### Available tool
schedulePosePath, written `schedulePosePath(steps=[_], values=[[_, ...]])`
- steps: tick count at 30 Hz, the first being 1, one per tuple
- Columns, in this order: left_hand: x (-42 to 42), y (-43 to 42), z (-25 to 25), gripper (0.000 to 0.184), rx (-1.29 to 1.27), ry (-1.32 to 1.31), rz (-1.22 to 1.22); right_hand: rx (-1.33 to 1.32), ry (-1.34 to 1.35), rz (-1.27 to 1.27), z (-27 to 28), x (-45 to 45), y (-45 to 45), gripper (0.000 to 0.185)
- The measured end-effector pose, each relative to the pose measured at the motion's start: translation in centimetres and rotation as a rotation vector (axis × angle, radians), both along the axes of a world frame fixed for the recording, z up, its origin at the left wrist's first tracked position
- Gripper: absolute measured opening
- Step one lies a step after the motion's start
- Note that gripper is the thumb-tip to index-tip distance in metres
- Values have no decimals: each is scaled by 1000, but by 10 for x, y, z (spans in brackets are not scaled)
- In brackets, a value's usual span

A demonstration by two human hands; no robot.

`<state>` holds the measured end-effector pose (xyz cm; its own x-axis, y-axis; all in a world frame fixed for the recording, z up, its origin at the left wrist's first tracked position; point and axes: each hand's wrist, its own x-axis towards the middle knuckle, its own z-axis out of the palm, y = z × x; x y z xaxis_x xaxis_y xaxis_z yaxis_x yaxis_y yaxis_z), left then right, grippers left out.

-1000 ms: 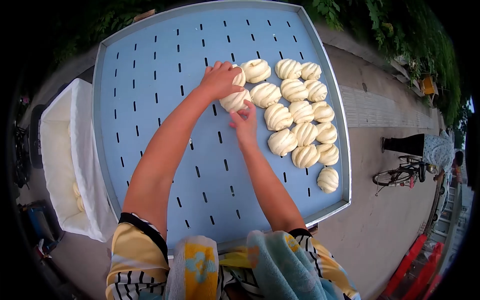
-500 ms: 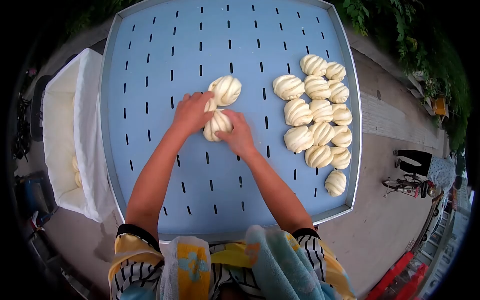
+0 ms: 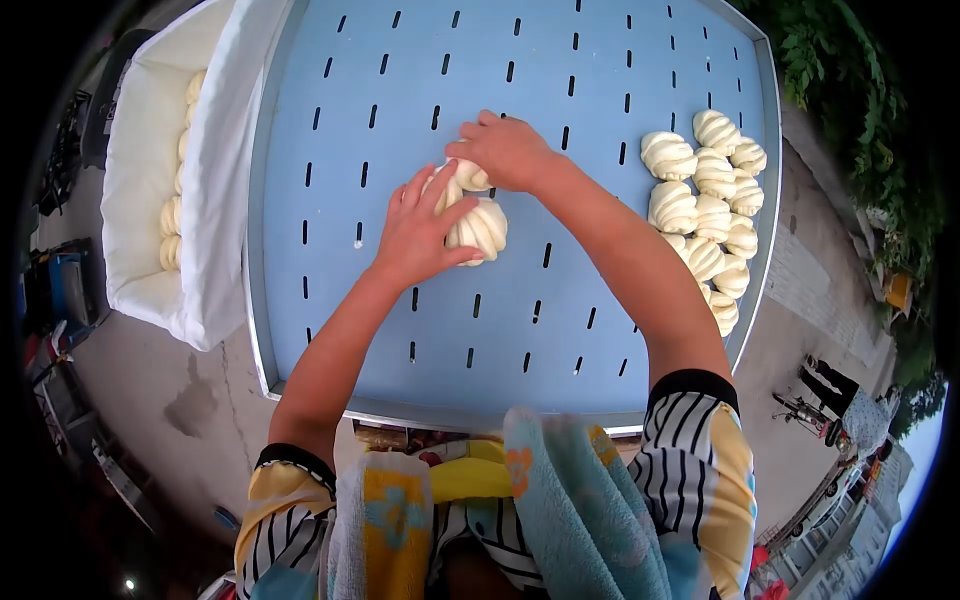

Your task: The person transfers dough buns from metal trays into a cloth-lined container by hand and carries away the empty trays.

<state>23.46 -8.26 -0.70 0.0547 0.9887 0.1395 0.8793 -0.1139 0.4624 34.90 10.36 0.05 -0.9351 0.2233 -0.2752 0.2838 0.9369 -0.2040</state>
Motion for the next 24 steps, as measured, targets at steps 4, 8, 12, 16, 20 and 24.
schedulePosePath(steps=[4,8,12,16,20,24], values=[[12,-10,-6,59,-4,60,133,-142,-8,-801,-8,64,-47,68],[35,-24,-9,59,-55,79,343,-386,39,-1118,-5,100,-96,88],[40,-29,-10,64,-159,69,423,-606,110,-1022,1,97,-112,103],[47,-24,-2,82,-211,112,415,-627,300,-937,-12,132,-103,101],[58,-11,15,92,-89,173,175,151,401,-929,-7,190,1,107],[85,6,-2,91,-16,181,-35,214,-10,-1181,-3,197,70,93]])
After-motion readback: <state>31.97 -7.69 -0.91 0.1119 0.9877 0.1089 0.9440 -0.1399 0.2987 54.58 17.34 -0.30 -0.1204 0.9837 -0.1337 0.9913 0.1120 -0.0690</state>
